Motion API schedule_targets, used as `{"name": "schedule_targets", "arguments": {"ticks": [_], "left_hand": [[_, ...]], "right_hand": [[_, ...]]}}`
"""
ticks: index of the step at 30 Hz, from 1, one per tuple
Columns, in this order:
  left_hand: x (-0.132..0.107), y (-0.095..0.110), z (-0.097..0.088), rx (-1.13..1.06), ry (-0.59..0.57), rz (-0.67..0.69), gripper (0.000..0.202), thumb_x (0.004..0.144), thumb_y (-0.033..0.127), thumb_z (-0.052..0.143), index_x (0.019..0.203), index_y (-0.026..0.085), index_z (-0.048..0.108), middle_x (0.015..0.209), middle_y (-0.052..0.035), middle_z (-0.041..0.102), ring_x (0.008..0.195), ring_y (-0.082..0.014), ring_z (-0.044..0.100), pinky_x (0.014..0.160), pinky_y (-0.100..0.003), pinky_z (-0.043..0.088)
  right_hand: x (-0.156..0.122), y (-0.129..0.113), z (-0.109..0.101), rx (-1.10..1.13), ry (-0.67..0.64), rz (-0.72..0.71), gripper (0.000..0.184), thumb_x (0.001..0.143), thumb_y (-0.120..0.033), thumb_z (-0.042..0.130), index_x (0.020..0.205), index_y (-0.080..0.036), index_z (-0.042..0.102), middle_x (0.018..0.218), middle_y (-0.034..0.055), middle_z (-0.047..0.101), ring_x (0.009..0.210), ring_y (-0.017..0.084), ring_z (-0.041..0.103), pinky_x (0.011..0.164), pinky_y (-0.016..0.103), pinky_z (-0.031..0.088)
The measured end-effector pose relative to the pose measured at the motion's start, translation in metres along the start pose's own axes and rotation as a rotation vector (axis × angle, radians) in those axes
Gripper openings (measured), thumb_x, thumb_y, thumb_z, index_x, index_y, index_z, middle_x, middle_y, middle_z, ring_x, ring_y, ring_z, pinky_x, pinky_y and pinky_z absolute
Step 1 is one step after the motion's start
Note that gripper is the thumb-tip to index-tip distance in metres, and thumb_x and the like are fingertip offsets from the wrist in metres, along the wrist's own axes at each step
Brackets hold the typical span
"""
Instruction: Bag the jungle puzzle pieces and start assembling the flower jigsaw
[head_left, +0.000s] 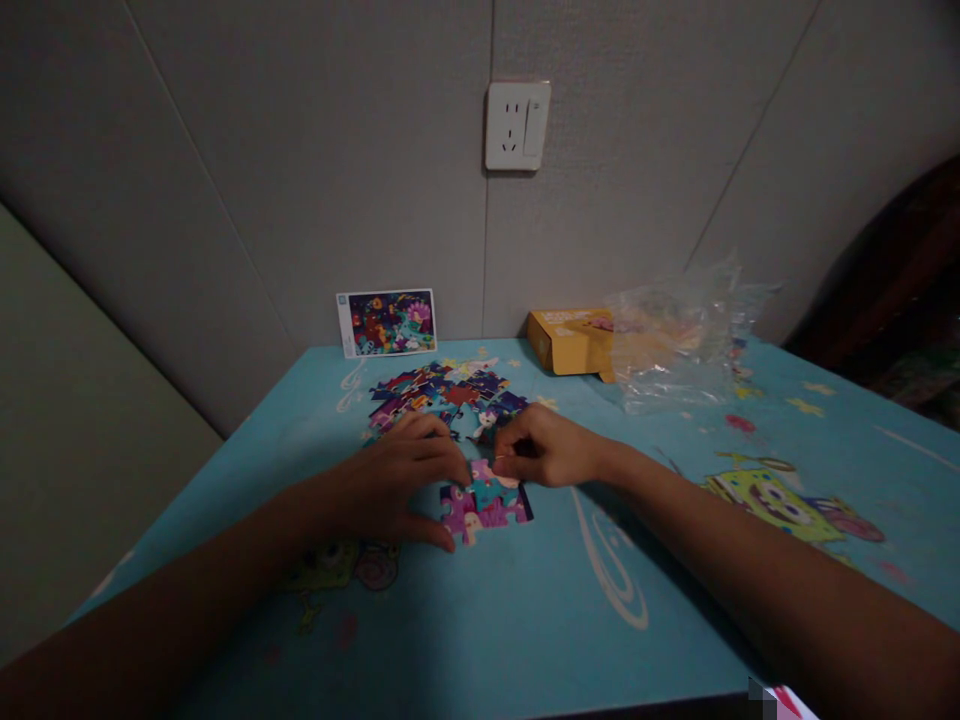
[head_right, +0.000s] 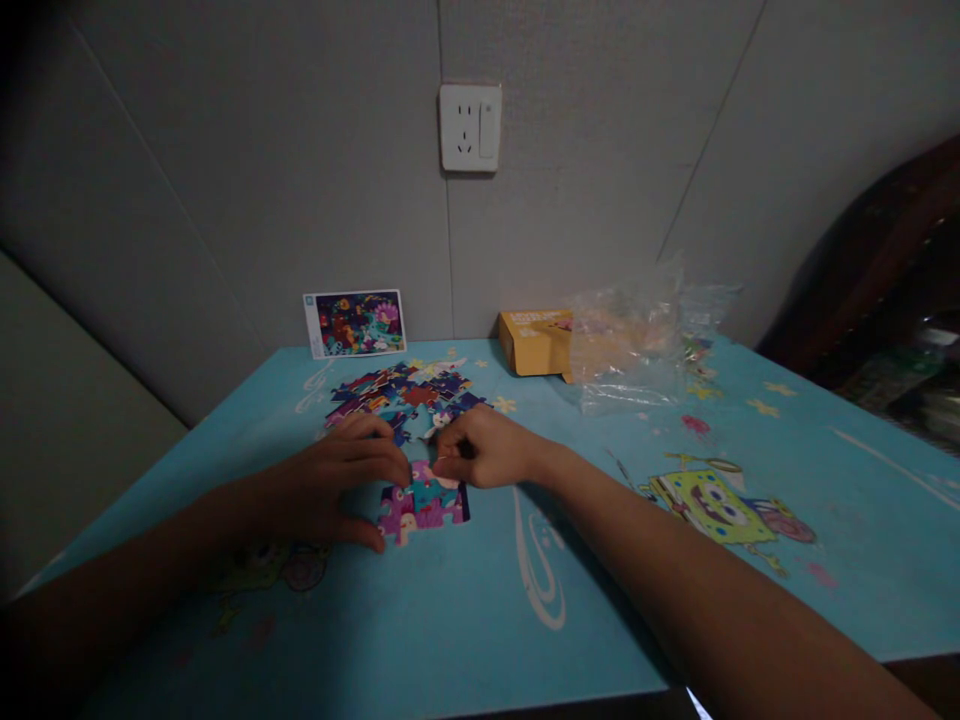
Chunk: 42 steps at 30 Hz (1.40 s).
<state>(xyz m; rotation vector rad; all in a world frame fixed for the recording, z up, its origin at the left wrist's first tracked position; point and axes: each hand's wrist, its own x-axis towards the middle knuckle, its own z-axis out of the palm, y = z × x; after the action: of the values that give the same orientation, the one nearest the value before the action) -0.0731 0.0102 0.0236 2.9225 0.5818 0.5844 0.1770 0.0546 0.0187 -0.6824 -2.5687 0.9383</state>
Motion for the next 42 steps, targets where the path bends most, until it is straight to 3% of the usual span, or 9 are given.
{"name": "schedule_targets", "arguments": {"ticks": [6, 13, 18, 21, 25, 28, 34, 42], "left_hand": [[-0.001, 0.000, 0.003, -0.032, -0.012, -0.035, 0.039, 0.078, 0.048, 0.071, 0.104, 0.020, 0.061, 0.097, -0.0065, 0.064, 0.099, -0.0234, 0.050, 0.088, -0.037, 0.041], [-0.001, -0.002, 0.004, -0.075, -0.024, 0.023, 0.026, 0.081, 0.042, 0.070, 0.093, 0.020, 0.064, 0.101, -0.0067, 0.067, 0.098, -0.0218, 0.052, 0.093, -0.039, 0.039], [0.000, -0.003, 0.004, -0.078, -0.018, 0.031, 0.028, 0.078, 0.043, 0.072, 0.091, 0.020, 0.065, 0.102, -0.0072, 0.067, 0.099, -0.0227, 0.053, 0.091, -0.040, 0.041], [0.000, -0.002, 0.003, -0.065, -0.009, 0.037, 0.027, 0.078, 0.042, 0.073, 0.091, 0.020, 0.066, 0.100, -0.0077, 0.067, 0.099, -0.0225, 0.053, 0.089, -0.039, 0.043], [0.000, -0.001, 0.004, -0.079, -0.009, 0.049, 0.025, 0.079, 0.038, 0.072, 0.097, 0.021, 0.067, 0.106, -0.0076, 0.068, 0.102, -0.0229, 0.053, 0.092, -0.040, 0.044], [-0.001, 0.000, 0.006, -0.108, -0.012, 0.060, 0.024, 0.081, 0.033, 0.071, 0.102, 0.022, 0.067, 0.108, -0.0072, 0.069, 0.105, -0.0231, 0.052, 0.095, -0.042, 0.044], [0.000, 0.001, 0.006, -0.122, -0.030, 0.056, 0.023, 0.083, 0.031, 0.069, 0.104, 0.021, 0.067, 0.108, -0.0073, 0.069, 0.102, -0.0228, 0.053, 0.094, -0.042, 0.044], [0.002, 0.002, 0.005, -0.120, -0.024, 0.046, 0.023, 0.082, 0.031, 0.070, 0.103, 0.021, 0.068, 0.103, -0.0065, 0.068, 0.100, -0.0221, 0.051, 0.091, -0.039, 0.045]], "right_hand": [[0.000, -0.003, 0.001, -0.038, 0.001, -0.010, 0.020, 0.080, -0.026, 0.061, 0.065, -0.012, 0.065, 0.052, -0.0040, 0.049, 0.046, 0.007, 0.039, 0.047, 0.020, 0.028], [0.000, -0.009, 0.008, -0.038, -0.068, -0.051, 0.018, 0.080, -0.024, 0.062, 0.067, -0.013, 0.067, 0.055, -0.0022, 0.054, 0.049, 0.008, 0.044, 0.049, 0.021, 0.031], [-0.002, -0.016, 0.011, -0.122, -0.106, -0.117, 0.027, 0.081, -0.029, 0.062, 0.058, -0.015, 0.056, 0.050, -0.0055, 0.044, 0.047, 0.007, 0.035, 0.049, 0.022, 0.026], [-0.002, -0.016, 0.009, -0.105, -0.121, -0.154, 0.039, 0.089, -0.032, 0.050, 0.053, -0.016, 0.046, 0.049, -0.0062, 0.036, 0.046, 0.006, 0.030, 0.049, 0.023, 0.023], [-0.002, -0.014, 0.004, -0.046, -0.112, -0.152, 0.041, 0.092, -0.030, 0.042, 0.053, -0.017, 0.042, 0.051, -0.0059, 0.033, 0.048, 0.007, 0.029, 0.049, 0.023, 0.024], [-0.003, -0.015, 0.004, -0.059, -0.103, -0.120, 0.036, 0.087, -0.026, 0.049, 0.052, -0.016, 0.045, 0.049, -0.0064, 0.034, 0.046, 0.006, 0.029, 0.047, 0.023, 0.024], [-0.003, -0.020, 0.011, -0.011, -0.133, -0.060, 0.006, 0.073, -0.013, 0.062, 0.068, -0.014, 0.066, 0.056, -0.0039, 0.055, 0.049, 0.007, 0.045, 0.049, 0.019, 0.032], [-0.004, -0.031, 0.010, -0.076, -0.157, -0.072, 0.017, 0.066, -0.004, 0.066, 0.078, -0.015, 0.070, 0.060, -0.0045, 0.057, 0.053, 0.007, 0.049, 0.052, 0.018, 0.035]]}}
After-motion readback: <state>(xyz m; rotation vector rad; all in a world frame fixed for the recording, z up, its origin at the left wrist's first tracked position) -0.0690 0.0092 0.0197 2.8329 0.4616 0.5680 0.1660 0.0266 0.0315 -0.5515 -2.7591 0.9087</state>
